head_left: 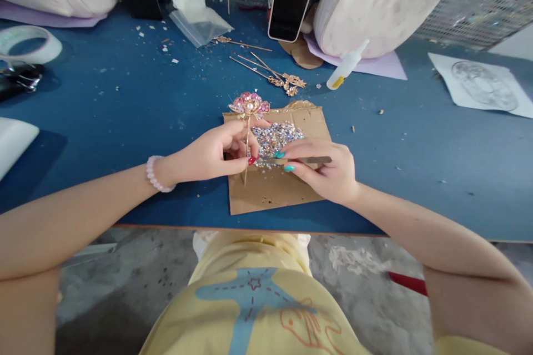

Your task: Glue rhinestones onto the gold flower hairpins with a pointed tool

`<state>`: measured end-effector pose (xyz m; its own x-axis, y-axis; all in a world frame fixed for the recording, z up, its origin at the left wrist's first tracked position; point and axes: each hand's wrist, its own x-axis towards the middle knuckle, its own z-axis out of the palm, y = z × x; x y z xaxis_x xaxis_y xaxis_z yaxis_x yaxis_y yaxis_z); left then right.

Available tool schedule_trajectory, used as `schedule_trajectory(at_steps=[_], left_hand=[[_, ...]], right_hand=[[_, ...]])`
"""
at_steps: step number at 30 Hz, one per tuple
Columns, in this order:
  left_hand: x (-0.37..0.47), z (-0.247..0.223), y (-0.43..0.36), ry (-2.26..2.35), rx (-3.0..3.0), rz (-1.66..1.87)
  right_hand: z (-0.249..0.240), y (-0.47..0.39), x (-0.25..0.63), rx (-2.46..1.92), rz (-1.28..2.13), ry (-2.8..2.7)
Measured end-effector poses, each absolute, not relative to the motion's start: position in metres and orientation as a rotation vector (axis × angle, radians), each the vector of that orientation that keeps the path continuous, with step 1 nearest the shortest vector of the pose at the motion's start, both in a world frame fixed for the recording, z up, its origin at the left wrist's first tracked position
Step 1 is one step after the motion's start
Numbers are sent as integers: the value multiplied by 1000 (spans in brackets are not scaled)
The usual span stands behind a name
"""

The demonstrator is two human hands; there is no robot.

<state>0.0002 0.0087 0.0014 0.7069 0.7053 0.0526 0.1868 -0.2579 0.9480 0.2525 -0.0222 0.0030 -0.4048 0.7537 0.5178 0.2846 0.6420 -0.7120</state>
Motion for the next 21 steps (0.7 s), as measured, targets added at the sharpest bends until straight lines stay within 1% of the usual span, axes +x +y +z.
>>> schedule_trajectory(at_steps=[21], left_hand=[[2,1,9,681,1806,587]], right_hand=[[2,-22,252,-759,619,-1995]])
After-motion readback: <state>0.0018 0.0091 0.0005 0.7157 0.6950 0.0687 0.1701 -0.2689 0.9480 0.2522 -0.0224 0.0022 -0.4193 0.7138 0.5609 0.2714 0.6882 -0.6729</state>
